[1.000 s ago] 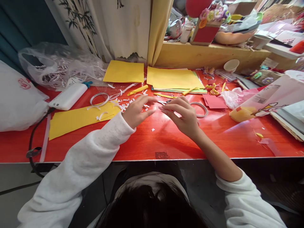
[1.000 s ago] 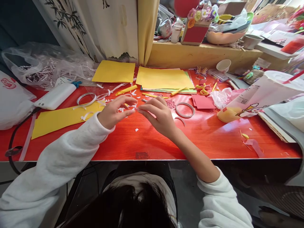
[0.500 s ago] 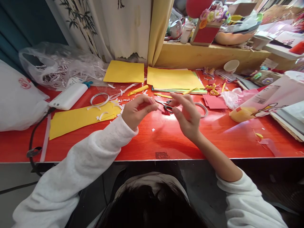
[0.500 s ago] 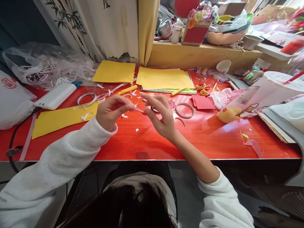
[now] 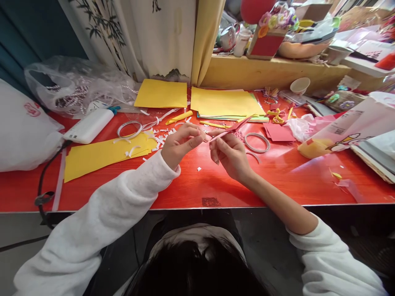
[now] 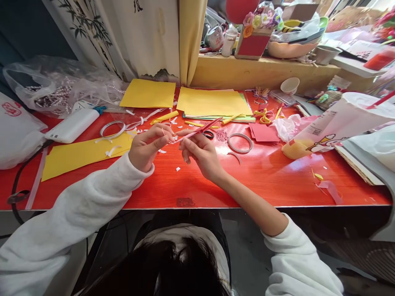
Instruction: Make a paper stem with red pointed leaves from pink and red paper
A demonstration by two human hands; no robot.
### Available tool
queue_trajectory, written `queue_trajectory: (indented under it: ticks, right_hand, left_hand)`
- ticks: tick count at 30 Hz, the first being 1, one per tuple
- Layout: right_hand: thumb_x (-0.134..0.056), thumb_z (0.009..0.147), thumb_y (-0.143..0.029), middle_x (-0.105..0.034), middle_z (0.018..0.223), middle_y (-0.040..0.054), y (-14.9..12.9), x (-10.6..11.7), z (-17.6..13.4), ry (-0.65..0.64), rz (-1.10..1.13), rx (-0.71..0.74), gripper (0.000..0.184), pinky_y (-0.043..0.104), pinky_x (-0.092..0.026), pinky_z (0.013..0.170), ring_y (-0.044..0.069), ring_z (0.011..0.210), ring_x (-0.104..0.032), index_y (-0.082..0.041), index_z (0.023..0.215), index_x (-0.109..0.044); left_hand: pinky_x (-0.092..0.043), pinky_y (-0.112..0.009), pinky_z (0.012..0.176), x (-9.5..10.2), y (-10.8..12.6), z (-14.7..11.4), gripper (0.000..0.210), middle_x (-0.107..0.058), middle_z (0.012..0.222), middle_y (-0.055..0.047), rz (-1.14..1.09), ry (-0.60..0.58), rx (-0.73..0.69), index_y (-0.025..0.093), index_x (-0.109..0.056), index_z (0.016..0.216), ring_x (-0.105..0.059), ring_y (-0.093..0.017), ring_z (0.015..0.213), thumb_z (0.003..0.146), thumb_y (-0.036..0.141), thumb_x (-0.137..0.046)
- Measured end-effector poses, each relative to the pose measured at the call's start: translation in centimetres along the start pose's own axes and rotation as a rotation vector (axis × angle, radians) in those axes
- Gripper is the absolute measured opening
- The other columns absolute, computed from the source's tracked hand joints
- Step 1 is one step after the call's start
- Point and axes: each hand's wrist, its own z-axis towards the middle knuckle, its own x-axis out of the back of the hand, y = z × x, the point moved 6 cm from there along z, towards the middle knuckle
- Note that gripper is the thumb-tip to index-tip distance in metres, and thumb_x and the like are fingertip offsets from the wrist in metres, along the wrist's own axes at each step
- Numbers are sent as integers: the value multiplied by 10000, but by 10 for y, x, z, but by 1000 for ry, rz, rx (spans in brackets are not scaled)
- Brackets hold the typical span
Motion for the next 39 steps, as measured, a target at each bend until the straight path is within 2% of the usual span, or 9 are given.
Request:
queue_trajectory:
  ticks: [2, 5, 9, 15, 20, 25, 33, 39]
  right_hand:
    - [-606, 841, -305, -562, 700, -48, -3, 0, 0, 15, 24, 23, 121, 170, -388, 410, 36, 464, -495, -213, 918, -596]
    - [-626, 822, -320, -568, 696, -45, -7, -3, -1, 1, -26, 52, 127, 183, -402, 414, 47, 466, -497, -211, 868, -580]
    - [-634, 813, -324, -565, 675, -35, -8, -2, -1, 7, -103, 82, 134, 206, -418, 427, 60, 476, -507, -199, 850, -602]
    - [-650, 802, -269, -568, 668, -33, -8, -2, 0, 4, -75, 92, 77, 202, -414, 433, 59, 491, -513, -203, 842, -657]
    - [-684, 765, -314, -553, 598, -50, -4, 2, 1, 40, 14, -37, 129, 199, -399, 426, 44, 429, -458, -199, 819, -660]
    - [-654, 787, -362, -556, 611, -46, -7, 3, 0, 52, 50, -87, 167, 193, -386, 417, 39, 421, -446, -201, 828, -649]
    - [-561, 867, -324, -538, 641, -31, -12, -6, -4, 42, -35, -58, 188, 199, -413, 472, 61, 506, -513, -212, 977, -665]
    - [-537, 881, -361, -526, 609, -31, -11, -8, -3, -5, -117, -29, 227, 229, -443, 504, 86, 531, -524, -215, 1003, -661]
  left_hand:
    - [-517, -257, 692, -3, -6, -1, 156, -631, 802, -10, -90, 4, 100, 213, -659, 785, -598, -101, 750, 821, 357, -613]
    - [-520, -239, 617, -5, -15, -3, 204, -644, 787, -3, -215, 46, 262, 197, -631, 882, -595, -78, 634, 780, 371, -659]
    - [-550, -262, 626, -2, -19, -6, 341, -640, 726, 15, -233, 134, 326, 193, -528, 945, -630, -98, 611, 717, 355, -722]
    - [-559, -257, 639, -1, -11, -8, 239, -647, 770, 7, -144, 198, 220, 189, -546, 878, -643, -97, 641, 752, 329, -693]
    - [-557, -256, 728, -7, 7, -9, 255, -622, 834, -6, 54, 118, 35, 211, -564, 941, -631, -109, 778, 750, 315, -697]
    - [-541, -257, 684, -11, 23, -12, 175, -616, 842, -13, 324, 89, -147, 204, -545, 897, -607, -107, 753, 793, 294, -653]
    - [-497, -269, 674, -13, 33, -15, 87, -632, 819, -11, 568, 75, -323, 201, -560, 897, -605, -115, 741, 829, 225, -608]
    - [-493, -263, 684, -15, 30, -14, 62, -645, 820, -8, 631, 42, -351, 202, -582, 910, -602, -111, 726, 856, 228, -567]
